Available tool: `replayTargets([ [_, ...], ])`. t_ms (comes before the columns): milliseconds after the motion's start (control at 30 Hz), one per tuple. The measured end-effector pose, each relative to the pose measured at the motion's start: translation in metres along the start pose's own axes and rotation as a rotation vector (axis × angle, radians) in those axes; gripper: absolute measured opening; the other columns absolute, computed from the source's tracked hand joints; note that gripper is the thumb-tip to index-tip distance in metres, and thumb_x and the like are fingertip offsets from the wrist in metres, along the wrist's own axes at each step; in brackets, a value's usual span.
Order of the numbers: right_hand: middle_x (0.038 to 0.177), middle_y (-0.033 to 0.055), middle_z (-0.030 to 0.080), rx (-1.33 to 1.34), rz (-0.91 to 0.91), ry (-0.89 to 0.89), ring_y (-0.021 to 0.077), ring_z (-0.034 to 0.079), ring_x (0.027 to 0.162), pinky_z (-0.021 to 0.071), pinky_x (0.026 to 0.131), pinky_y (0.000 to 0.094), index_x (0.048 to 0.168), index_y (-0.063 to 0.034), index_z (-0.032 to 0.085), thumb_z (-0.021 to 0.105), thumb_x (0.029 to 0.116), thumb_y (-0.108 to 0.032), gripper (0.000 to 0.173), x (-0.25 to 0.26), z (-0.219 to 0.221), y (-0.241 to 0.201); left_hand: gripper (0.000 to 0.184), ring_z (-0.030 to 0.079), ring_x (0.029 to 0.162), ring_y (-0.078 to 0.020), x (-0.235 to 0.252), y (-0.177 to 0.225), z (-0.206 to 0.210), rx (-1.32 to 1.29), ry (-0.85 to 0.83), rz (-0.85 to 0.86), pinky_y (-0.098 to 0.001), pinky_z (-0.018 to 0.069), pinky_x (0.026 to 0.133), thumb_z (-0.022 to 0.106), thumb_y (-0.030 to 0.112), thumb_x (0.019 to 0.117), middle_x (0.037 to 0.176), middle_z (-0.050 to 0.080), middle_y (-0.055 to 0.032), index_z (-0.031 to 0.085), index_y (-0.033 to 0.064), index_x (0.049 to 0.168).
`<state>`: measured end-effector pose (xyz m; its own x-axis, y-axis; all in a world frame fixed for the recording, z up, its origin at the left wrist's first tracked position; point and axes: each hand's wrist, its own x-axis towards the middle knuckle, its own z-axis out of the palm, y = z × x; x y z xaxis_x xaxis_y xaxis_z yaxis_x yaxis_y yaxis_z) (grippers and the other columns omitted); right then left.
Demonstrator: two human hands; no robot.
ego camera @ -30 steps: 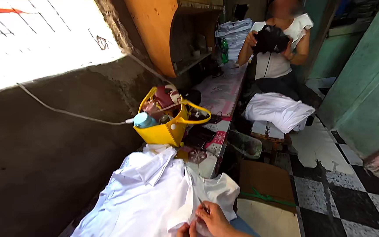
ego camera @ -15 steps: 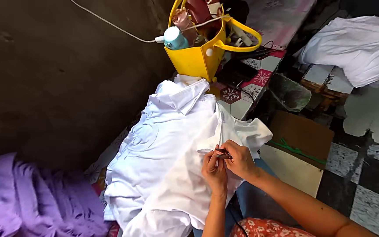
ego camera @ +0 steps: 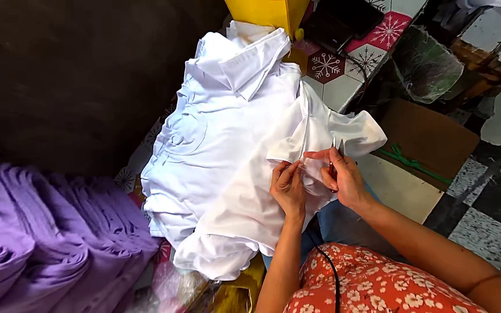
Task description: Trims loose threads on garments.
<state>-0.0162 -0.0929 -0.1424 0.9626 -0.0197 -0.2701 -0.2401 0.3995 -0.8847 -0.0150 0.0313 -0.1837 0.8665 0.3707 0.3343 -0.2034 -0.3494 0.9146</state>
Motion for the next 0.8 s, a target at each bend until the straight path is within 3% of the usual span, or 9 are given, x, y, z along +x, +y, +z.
replayTargets([
  [33,0.095,-0.0034,0.074,-0.017,0.011,-0.012,-0.0058,0.036,0.043,0.0321,0.042,0.0121,0.111,-0.0089,0.063,0.022,0.1128,-0.026,0.044,0.001,-0.002,-0.002,0.007,0.065,0.086,-0.0036,0.001,0.000,0.000,0.010,0.009,0.011,-0.0145,0.0551,0.075,0.077,-0.003,0.0823,0.096,0.070,-0.0098,0.079,-0.0014,0.088],
  [167,0.083,-0.0044,0.069,-0.102,0.171,-0.185,-0.0044,0.035,0.043,0.0300,0.041,0.0126,0.108,-0.0077,0.061,0.008,0.1114,-0.044,0.064,0.000,-0.006,-0.007,0.004,0.062,0.082,-0.0025,0.004,0.007,-0.003,0.069,0.020,0.119,-0.0136,0.0552,0.073,0.076,0.001,0.0839,0.113,0.059,-0.0144,0.076,-0.0013,0.087],
  [267,0.077,-0.0069,0.065,-0.168,0.248,-0.301,-0.0045,0.034,0.045,0.0287,0.042,0.0126,0.102,-0.0088,0.062,0.012,0.1124,-0.041,0.061,0.002,-0.005,-0.002,0.007,0.067,0.083,-0.0049,0.004,0.013,-0.011,0.054,-0.012,0.157,-0.0169,0.0579,0.073,0.074,-0.001,0.0865,0.109,0.068,-0.0147,0.075,-0.0045,0.092],
  [367,0.067,-0.0085,0.059,-0.150,0.274,-0.407,-0.0049,0.034,0.045,0.0272,0.043,0.0121,0.094,-0.0093,0.062,0.016,0.1129,-0.036,0.057,0.005,-0.007,0.000,0.007,0.071,0.093,-0.0093,0.002,0.016,-0.014,0.006,-0.028,0.104,-0.0211,0.0598,0.079,0.071,-0.001,0.0891,0.105,0.072,-0.0141,0.073,-0.0074,0.093],
  [500,0.055,-0.0101,0.048,-0.126,0.365,-0.531,-0.0041,0.034,0.042,0.0264,0.041,0.0119,0.087,-0.0107,0.061,0.019,0.1123,-0.037,0.056,0.006,-0.010,-0.005,0.006,0.070,0.089,-0.0063,0.001,0.017,-0.012,-0.014,-0.010,0.075,-0.0197,0.0592,0.077,0.068,-0.001,0.0916,0.101,0.072,-0.0089,0.070,-0.0058,0.093],
  [800,0.052,-0.0107,0.040,0.026,0.466,-0.604,-0.0035,0.032,0.040,0.0272,0.039,0.0125,0.085,-0.0137,0.058,0.020,0.1112,-0.043,0.055,0.021,-0.017,-0.008,0.005,0.068,0.085,-0.0050,0.002,0.020,-0.006,-0.041,-0.043,0.108,-0.0179,0.0584,0.079,0.066,-0.004,0.0901,0.092,0.069,-0.0091,0.068,-0.0088,0.090],
])
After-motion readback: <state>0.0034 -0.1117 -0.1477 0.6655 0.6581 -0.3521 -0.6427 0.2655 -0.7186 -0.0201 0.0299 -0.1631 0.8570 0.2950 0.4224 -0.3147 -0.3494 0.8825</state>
